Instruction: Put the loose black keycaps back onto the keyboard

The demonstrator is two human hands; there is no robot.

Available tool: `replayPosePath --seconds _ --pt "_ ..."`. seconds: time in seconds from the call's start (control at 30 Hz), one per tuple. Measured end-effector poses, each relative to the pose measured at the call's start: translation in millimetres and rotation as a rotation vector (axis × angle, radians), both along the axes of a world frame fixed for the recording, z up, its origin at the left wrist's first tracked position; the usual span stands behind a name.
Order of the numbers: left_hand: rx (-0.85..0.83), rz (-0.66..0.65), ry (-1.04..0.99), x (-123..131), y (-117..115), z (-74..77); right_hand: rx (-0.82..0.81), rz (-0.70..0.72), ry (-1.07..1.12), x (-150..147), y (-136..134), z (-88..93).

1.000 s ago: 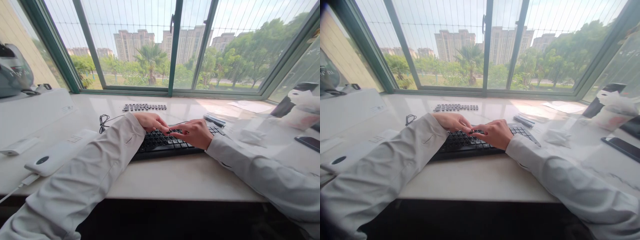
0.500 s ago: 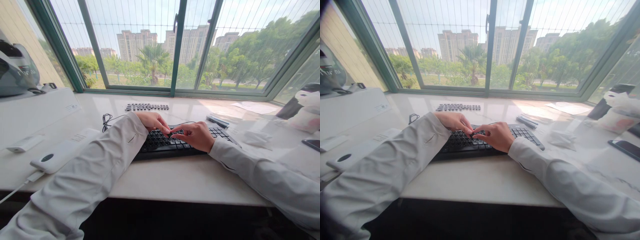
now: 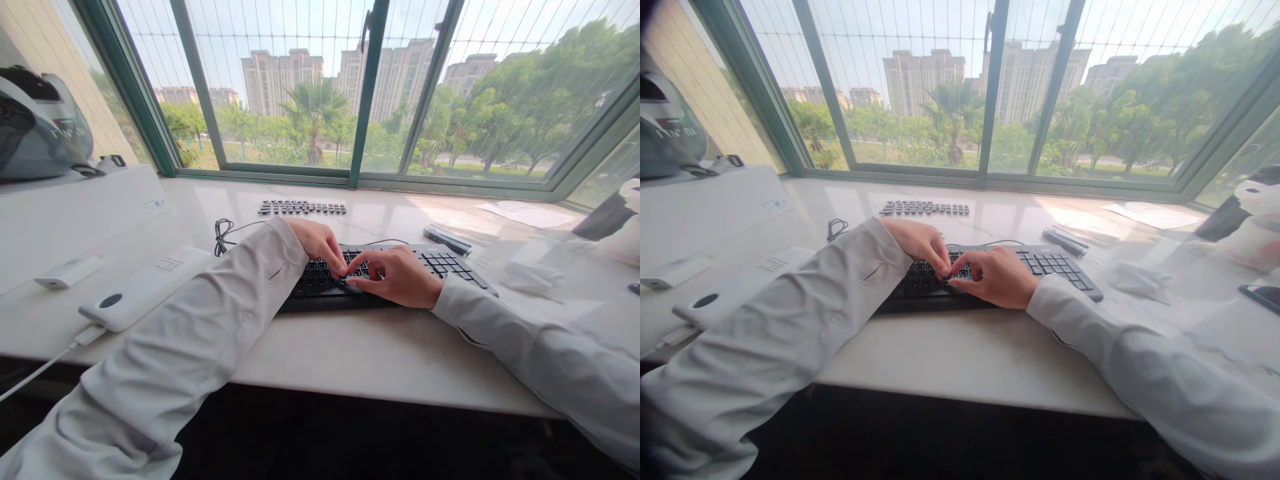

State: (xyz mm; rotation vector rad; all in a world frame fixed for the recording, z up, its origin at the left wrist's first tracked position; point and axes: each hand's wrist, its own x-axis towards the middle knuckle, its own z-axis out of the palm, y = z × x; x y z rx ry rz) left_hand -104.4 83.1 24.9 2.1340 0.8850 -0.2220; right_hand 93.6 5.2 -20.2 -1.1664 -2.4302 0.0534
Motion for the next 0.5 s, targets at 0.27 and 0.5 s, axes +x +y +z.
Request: replayPosePath --seconds 0.27,0.5 --pt "0.045 0.007 0.016 -0.9 0.9 0.5 -0.061 -0.025 0.040 -5.9 -2.2 -1.1" --pt "0.141 0.021 0.045 -0.3 -2.2 2.3 -0.097 -0.042 0.025 -5.2 -1.4 0.8"
